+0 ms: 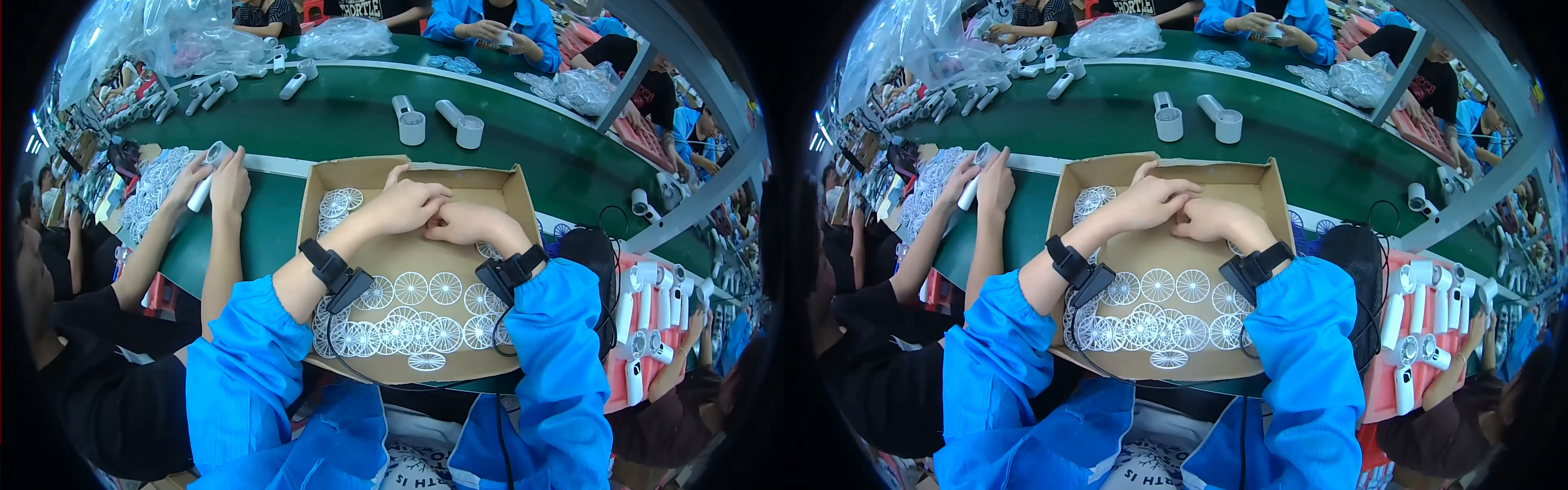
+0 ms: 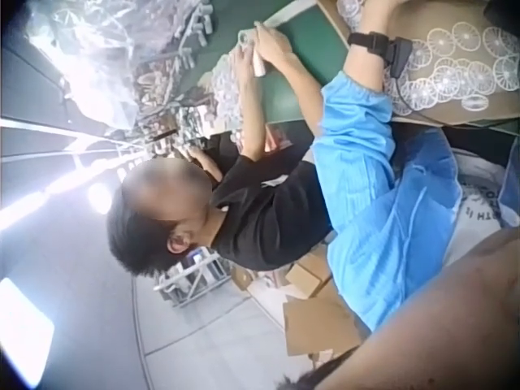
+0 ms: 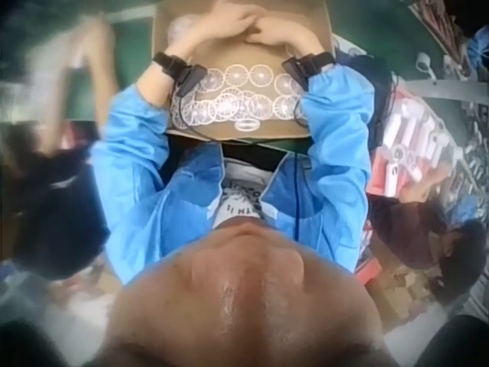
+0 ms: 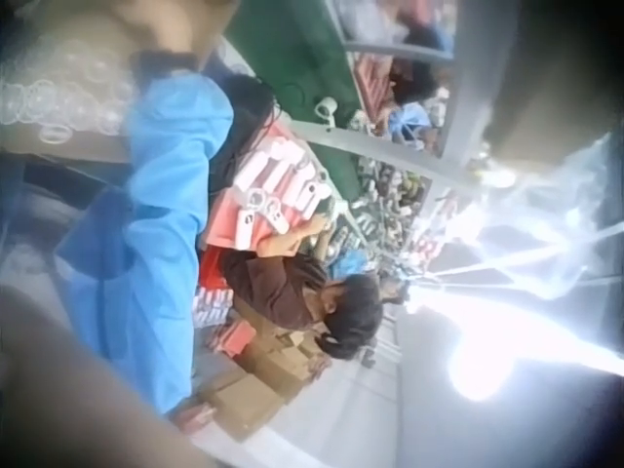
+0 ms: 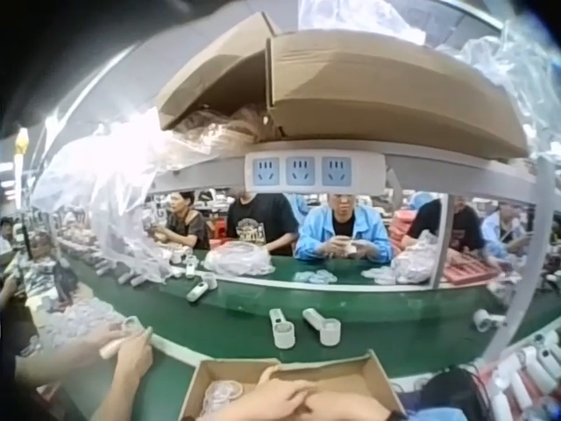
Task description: The person picks up a fan body and a fan cover from a box, presses the cover onto the body by hand, and places the assembled fan onto the table, repeating the process several times.
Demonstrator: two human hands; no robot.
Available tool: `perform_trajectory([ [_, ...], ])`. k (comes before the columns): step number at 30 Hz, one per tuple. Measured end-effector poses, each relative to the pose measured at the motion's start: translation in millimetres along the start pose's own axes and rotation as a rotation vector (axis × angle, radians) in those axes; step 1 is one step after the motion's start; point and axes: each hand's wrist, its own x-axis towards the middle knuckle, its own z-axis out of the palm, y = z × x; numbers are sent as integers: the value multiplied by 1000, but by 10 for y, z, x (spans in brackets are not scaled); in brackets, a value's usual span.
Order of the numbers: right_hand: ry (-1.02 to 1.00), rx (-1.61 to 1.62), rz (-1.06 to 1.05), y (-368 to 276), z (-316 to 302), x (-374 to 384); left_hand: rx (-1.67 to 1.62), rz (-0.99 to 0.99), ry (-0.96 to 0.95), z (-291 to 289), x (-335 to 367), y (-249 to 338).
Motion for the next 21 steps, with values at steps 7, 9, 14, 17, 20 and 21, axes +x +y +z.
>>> perform_trajectory([
  [7,291,432,-111,44,-74,-87,256,95,823,-15,204,-113],
  [9,455,860,-158,15,-151,-1,379,-7,598,-71,164,-267],
  [14,760,1322,-202,336,-835,-294,422,-48,405,-6,62,-250],
  [17,1232,842,225,1335,-1321,-691,356,17,378,101,154,-52],
  [20,1294,-242,664,2934,-1284,-1379,309,75,370,167,319,111],
  [21,1083,-220,849,3111,-1273,-1494,307,52,356,138,276,69],
])
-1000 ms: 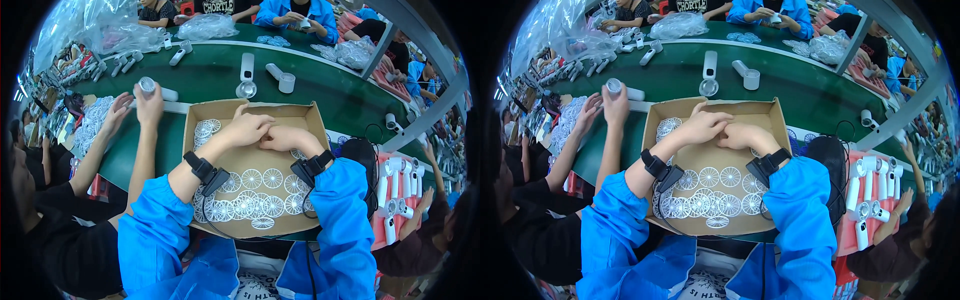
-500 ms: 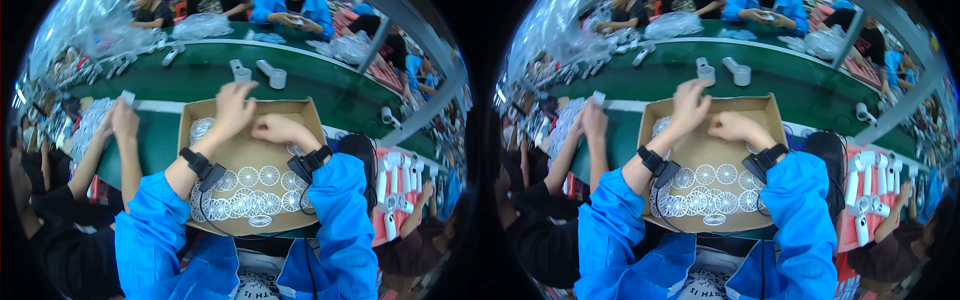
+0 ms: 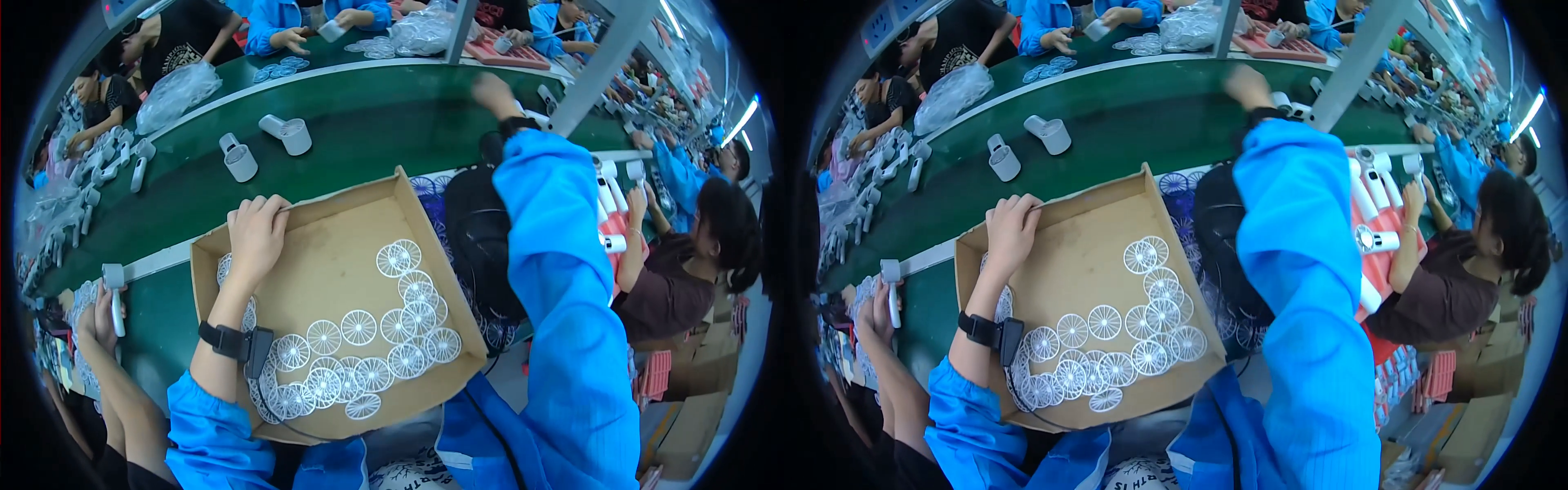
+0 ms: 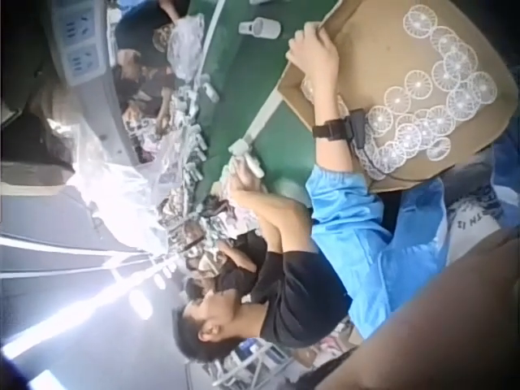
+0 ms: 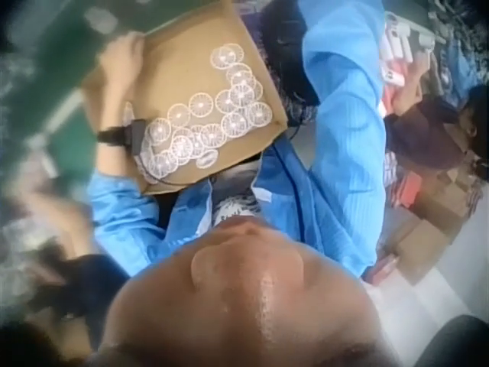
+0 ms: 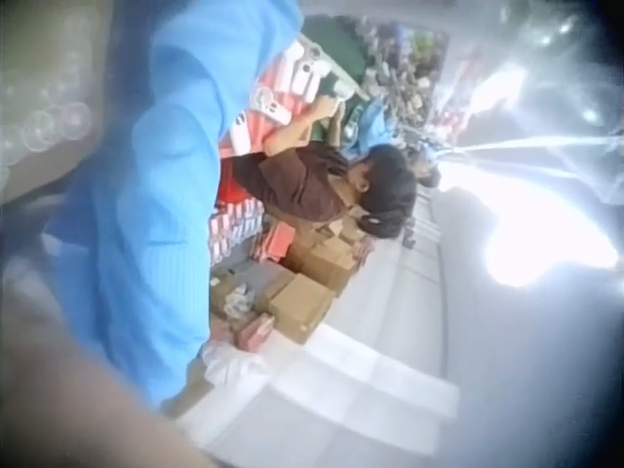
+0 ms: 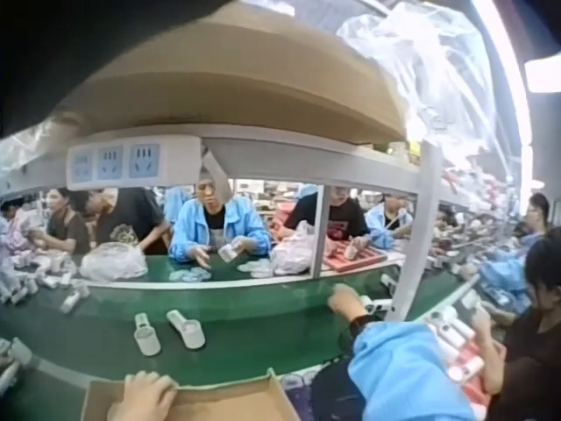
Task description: The person picks up a fan body and a fan cover from a box, presses the cover onto the body by hand, and places the assembled fan onto the table, repeating the process several times.
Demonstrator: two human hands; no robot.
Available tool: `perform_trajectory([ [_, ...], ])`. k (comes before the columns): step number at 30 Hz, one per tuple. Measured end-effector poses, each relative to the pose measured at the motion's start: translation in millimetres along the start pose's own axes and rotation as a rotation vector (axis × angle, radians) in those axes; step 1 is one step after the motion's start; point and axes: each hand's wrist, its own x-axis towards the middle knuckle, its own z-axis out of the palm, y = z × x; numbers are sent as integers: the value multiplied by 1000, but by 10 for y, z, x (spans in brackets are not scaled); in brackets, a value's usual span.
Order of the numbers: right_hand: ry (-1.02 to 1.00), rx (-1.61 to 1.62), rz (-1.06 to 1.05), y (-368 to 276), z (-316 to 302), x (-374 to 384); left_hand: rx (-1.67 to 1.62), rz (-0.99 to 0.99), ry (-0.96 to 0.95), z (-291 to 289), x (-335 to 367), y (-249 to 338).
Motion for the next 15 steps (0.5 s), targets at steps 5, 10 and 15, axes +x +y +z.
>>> perform_trajectory([
  [5,-206,-212,68,986,263,65,8,-63,-9,-72,-46,-49],
  [10,-276,-158,352,1594,682,455,-30,-102,63,-68,-71,-58],
  [15,-268,-247,202,1537,910,432,-40,-66,135,-37,-164,-157],
])
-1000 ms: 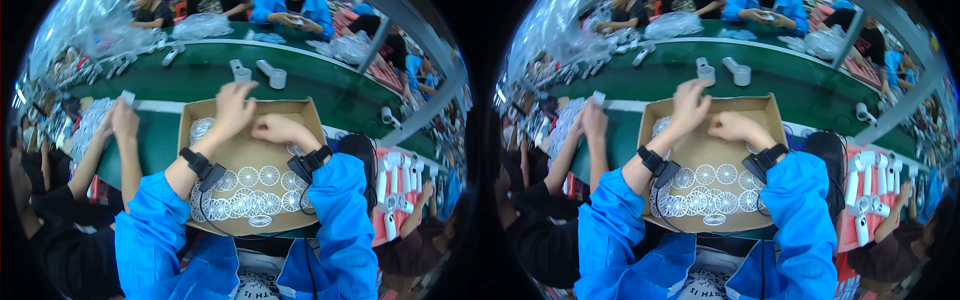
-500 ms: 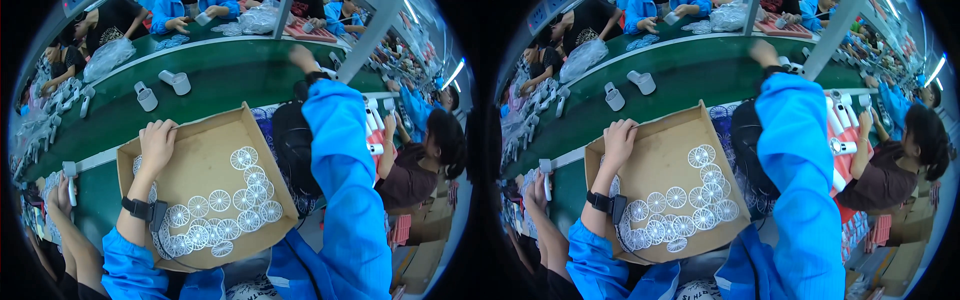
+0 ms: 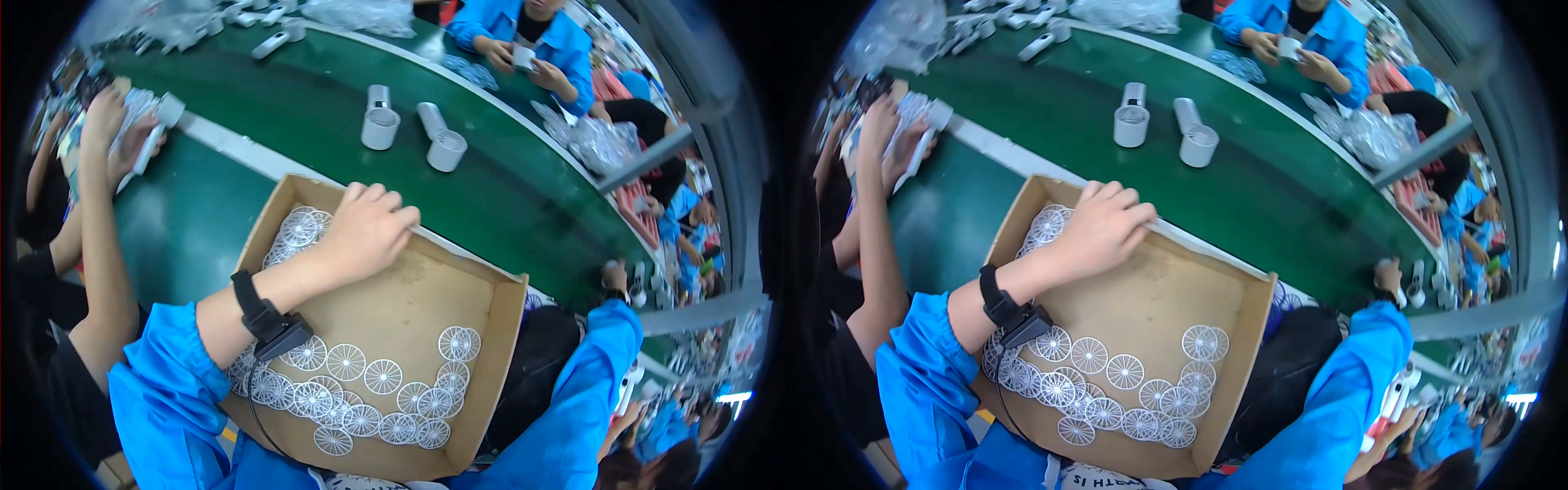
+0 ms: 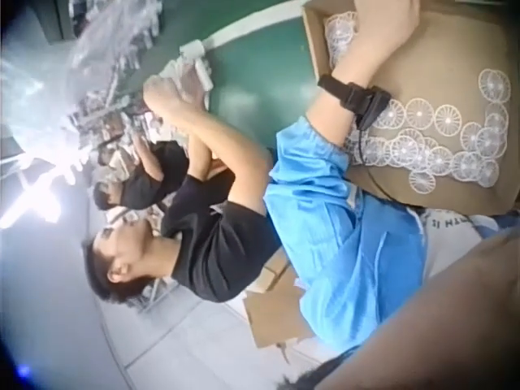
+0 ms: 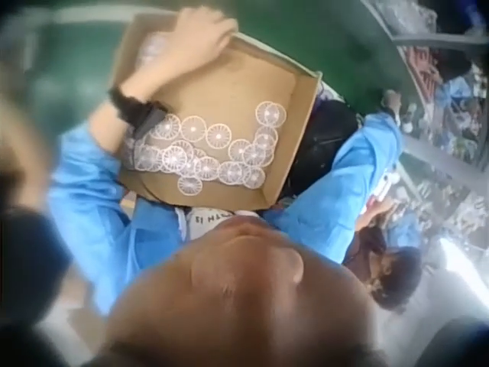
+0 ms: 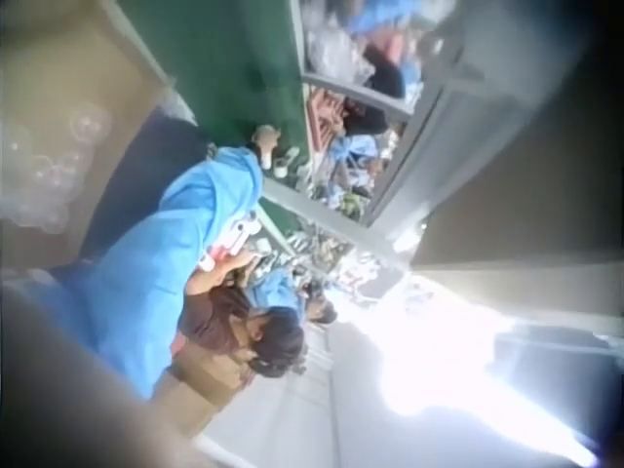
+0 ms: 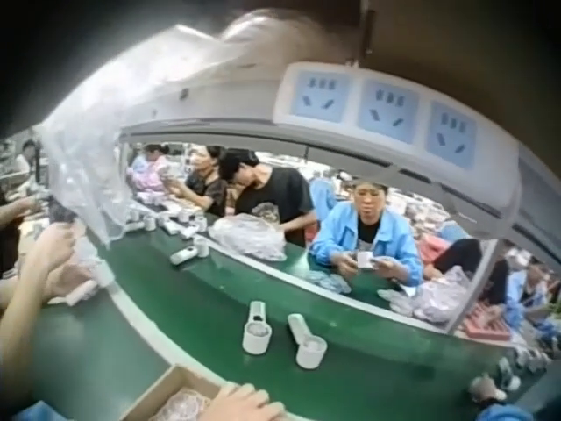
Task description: The person picks up a fan body and a fan cover from a box, presses the cover onto the body by hand, and places the assembled fan onto the table, repeating the process several times.
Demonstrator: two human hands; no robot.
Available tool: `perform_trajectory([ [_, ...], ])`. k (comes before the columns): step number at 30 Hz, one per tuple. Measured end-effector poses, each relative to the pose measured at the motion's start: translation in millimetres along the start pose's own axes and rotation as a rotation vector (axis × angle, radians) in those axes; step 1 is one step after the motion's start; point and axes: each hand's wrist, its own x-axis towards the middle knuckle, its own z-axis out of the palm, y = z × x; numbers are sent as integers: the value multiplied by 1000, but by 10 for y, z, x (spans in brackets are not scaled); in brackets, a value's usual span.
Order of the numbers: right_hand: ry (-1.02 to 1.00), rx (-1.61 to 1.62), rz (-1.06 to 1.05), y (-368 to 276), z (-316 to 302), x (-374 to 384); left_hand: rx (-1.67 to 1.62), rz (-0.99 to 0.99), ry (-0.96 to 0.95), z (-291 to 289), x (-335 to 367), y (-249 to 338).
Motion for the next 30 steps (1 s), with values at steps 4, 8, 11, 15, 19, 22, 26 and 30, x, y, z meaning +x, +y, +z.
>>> perform_trajectory([
  [4,-115,352,-154,-686,-524,-314,-25,-18,-91,-87,6,111],
  [8,-384,801,-314,-1653,-1493,-1356,-245,-79,-187,-122,143,113],
  [11,-713,1201,-628,-2218,-2004,-2078,-686,-104,-106,-98,203,169],
  [15,-1018,1327,-944,-2851,-2342,-3154,-612,163,170,-204,265,410],
  [19,-557,1050,-698,-3219,-1843,-3404,-1541,-285,-75,-436,304,454],
  [22,-561,389,-1237,-3410,-1718,-4103,-1383,-490,259,-344,261,59],
  [26,-565,286,-1777,-3246,-1257,-4755,-1410,-700,195,-386,316,69],
  [30,-591,365,-1803,-3365,-1090,-5013,-1416,-613,166,-310,298,49],
])
